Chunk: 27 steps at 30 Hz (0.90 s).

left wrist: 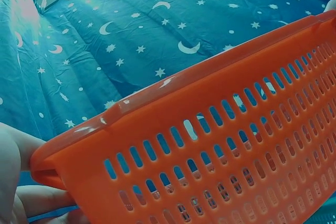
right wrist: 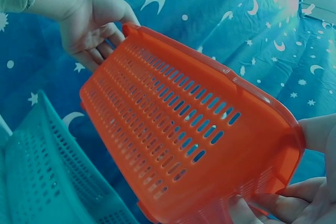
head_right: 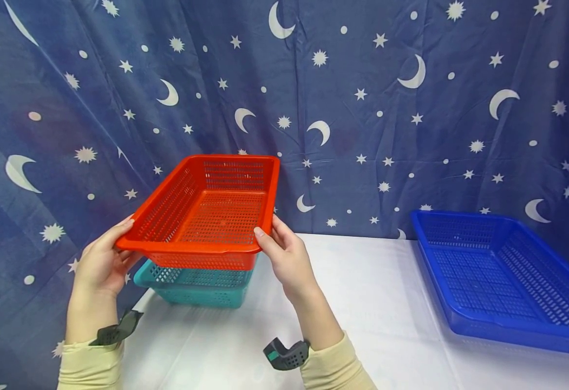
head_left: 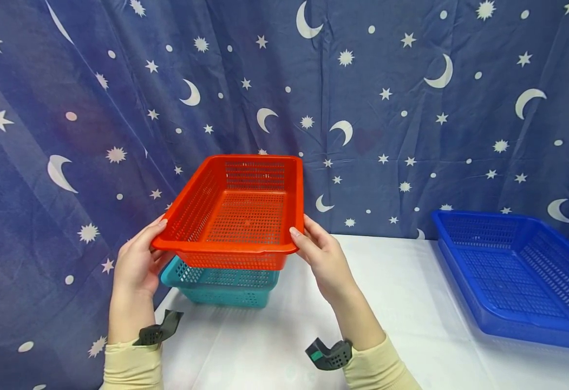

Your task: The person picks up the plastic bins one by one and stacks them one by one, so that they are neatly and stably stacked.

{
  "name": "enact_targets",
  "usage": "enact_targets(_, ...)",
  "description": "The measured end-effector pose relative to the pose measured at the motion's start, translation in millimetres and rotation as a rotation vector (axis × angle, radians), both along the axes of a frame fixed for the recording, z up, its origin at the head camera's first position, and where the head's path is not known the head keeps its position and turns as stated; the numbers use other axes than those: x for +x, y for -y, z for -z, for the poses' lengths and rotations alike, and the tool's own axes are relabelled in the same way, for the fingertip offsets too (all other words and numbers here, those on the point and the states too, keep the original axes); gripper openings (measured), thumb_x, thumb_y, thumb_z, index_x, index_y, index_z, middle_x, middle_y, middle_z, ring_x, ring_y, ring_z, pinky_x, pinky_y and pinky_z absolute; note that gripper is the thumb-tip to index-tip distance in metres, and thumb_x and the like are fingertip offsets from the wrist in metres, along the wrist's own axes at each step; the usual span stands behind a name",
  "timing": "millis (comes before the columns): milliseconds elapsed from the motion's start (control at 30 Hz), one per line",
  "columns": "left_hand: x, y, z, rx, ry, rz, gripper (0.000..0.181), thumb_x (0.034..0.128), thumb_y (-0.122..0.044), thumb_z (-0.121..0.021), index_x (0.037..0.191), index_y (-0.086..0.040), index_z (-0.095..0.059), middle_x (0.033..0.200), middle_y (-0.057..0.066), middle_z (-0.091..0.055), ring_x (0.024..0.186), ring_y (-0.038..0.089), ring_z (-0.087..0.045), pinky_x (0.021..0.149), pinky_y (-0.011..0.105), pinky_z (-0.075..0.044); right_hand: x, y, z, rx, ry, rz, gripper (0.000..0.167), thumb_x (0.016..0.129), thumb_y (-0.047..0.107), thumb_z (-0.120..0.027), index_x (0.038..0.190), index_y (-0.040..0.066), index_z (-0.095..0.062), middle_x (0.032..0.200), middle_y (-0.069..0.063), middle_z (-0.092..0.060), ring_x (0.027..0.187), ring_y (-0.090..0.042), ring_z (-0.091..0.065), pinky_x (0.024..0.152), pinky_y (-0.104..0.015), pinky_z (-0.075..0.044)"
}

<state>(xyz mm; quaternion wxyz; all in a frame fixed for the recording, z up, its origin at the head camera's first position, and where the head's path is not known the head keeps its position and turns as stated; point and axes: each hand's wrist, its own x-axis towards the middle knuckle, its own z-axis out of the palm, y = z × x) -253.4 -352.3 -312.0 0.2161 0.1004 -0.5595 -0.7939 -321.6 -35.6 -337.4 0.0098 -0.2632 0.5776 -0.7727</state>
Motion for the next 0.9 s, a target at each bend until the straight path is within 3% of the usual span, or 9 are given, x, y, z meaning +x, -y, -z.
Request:
enact_targets(333, -0.7, -0.5, 0.7, -0.005, 0.012, -0.003, 0.056, 0.0973, -0.037, -0.071, 0.148, -0.016, -0.058, 0.128, -0.003, -0.064, 0.111, 0.018, -0.061, 0.087, 0.025, -0.056, -0.2, 1.4, 1.1, 0.006, 0.01, 0.006, 0.055, 0.103, 0.022, -0.064, 0.152, 0.005, -0.047, 0.141, -0.006, -0.061, 0.125, -0.022, -0.061, 0.104, -0.034, -0.048)
enact_targets(633, -2.9, 1.8, 4.4, 0.011, -0.008, -0.003, 0.048, 0.0957, -0.034, -0.074, 0.139, -0.016, -0.067, 0.116, -0.005, -0.071, 0.101, 0.017, -0.068, 0.085, 0.025, -0.056, -2.2, 3.0, 4.2, -0.005, -0.009, -0.014, 0.06, 0.103, 0.021, -0.065, 0.154, -0.002, -0.042, 0.143, -0.009, -0.059, 0.126, -0.025, -0.061, 0.105, -0.036, -0.048)
enact_targets(900, -3.9, 2.3, 5.0, 0.009, 0.015, -0.019, 0.054, 0.0954, -0.036, -0.074, 0.144, -0.015, -0.062, 0.122, -0.003, -0.069, 0.104, 0.018, -0.065, 0.086, 0.025, -0.056, -3.7, 3.7, 6.6, 0.005, 0.003, -0.012, 0.059, 0.102, 0.022, -0.065, 0.153, 0.001, -0.044, 0.142, -0.007, -0.059, 0.126, -0.023, -0.061, 0.105, -0.035, -0.048)
